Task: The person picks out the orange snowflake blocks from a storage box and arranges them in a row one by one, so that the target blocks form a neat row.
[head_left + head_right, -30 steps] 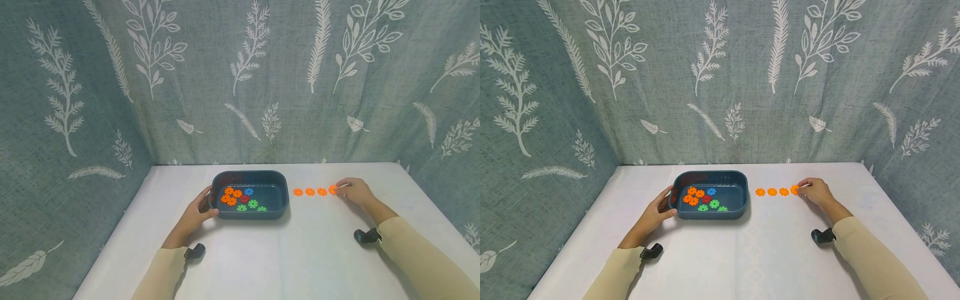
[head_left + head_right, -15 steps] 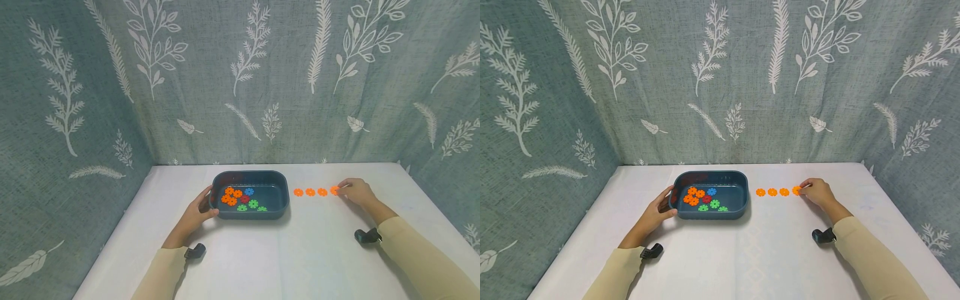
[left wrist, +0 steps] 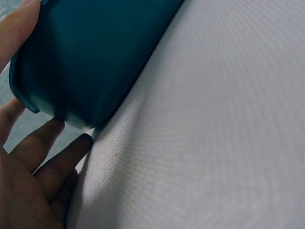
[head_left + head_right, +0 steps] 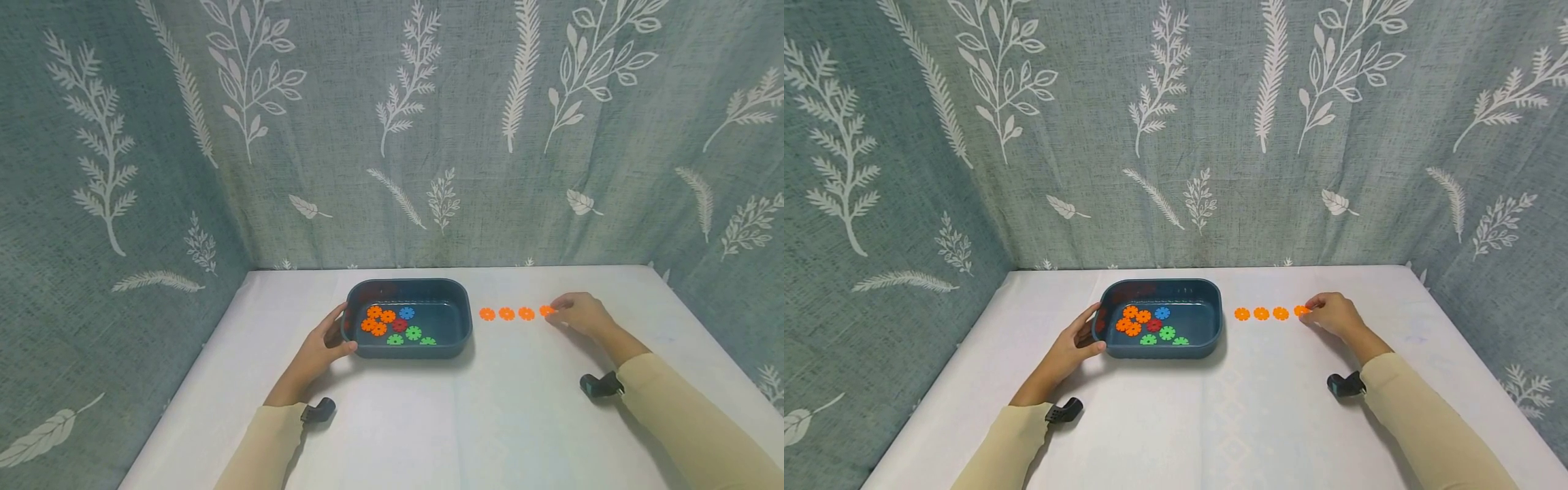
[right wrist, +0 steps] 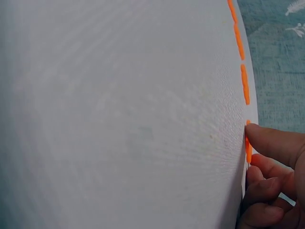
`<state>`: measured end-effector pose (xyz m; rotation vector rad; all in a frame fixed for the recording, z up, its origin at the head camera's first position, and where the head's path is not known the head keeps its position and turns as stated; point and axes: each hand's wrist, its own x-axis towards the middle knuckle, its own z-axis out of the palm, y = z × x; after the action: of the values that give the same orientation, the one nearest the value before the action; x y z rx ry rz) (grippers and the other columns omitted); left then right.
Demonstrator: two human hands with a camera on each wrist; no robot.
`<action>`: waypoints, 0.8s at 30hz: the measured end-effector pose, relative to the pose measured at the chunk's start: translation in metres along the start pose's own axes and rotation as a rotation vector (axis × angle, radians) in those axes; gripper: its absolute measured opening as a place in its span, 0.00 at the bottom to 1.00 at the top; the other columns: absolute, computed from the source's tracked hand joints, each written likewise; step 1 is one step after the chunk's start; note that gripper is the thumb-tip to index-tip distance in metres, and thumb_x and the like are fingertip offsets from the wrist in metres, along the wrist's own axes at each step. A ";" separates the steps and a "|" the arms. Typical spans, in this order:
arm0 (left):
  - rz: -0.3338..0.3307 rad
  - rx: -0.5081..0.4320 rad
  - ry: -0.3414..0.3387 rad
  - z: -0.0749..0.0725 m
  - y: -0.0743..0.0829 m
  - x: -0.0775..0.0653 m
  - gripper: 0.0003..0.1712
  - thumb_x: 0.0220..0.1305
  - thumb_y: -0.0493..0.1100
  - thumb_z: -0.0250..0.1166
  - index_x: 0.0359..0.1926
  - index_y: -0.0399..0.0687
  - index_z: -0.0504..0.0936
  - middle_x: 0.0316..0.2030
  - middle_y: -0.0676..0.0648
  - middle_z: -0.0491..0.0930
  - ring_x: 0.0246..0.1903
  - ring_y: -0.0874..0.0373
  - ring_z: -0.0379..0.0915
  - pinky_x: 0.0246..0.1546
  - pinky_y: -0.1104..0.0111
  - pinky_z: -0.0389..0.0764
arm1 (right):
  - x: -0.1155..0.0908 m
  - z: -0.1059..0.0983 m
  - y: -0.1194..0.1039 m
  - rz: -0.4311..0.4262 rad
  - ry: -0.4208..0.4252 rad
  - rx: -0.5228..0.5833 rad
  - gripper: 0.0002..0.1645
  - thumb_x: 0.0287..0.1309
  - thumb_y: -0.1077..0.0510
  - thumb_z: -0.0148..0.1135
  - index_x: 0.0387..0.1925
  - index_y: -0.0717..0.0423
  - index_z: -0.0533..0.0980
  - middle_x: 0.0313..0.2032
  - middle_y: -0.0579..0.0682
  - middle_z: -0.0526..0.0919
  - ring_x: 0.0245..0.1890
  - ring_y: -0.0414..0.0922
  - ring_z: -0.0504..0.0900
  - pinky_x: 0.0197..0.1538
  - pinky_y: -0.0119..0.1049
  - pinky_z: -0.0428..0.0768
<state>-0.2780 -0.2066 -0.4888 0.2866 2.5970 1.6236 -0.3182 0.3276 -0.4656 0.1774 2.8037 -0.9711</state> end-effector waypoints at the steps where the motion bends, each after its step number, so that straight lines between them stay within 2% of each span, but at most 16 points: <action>1: 0.006 0.001 0.003 0.000 0.000 0.000 0.49 0.56 0.51 0.73 0.74 0.68 0.56 0.71 0.43 0.59 0.69 0.45 0.57 0.67 0.47 0.57 | 0.000 0.000 0.000 -0.002 -0.001 -0.002 0.28 0.58 0.51 0.66 0.53 0.67 0.75 0.54 0.68 0.75 0.55 0.66 0.71 0.56 0.62 0.71; 10: 0.034 -0.006 0.010 0.001 0.001 -0.002 0.49 0.56 0.50 0.74 0.74 0.67 0.57 0.70 0.41 0.60 0.68 0.44 0.58 0.66 0.46 0.59 | -0.003 0.001 -0.005 0.017 -0.007 -0.015 0.29 0.58 0.51 0.67 0.54 0.67 0.75 0.55 0.69 0.74 0.56 0.66 0.70 0.55 0.62 0.71; 19: 0.012 0.004 0.006 0.000 -0.001 -0.001 0.49 0.56 0.52 0.73 0.74 0.69 0.57 0.71 0.42 0.60 0.68 0.44 0.57 0.66 0.45 0.57 | -0.002 0.002 -0.003 0.025 -0.005 -0.008 0.29 0.58 0.50 0.67 0.54 0.67 0.75 0.55 0.68 0.74 0.56 0.66 0.71 0.55 0.61 0.72; 24: 0.010 0.005 -0.008 -0.001 0.001 0.000 0.49 0.58 0.48 0.72 0.75 0.65 0.55 0.71 0.41 0.59 0.69 0.44 0.56 0.67 0.45 0.55 | -0.001 0.001 -0.001 0.009 -0.007 -0.004 0.29 0.57 0.50 0.67 0.53 0.67 0.75 0.54 0.68 0.75 0.55 0.66 0.71 0.55 0.62 0.71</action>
<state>-0.2778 -0.2069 -0.4874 0.3068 2.5977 1.6162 -0.3176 0.3258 -0.4657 0.1853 2.7960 -0.9622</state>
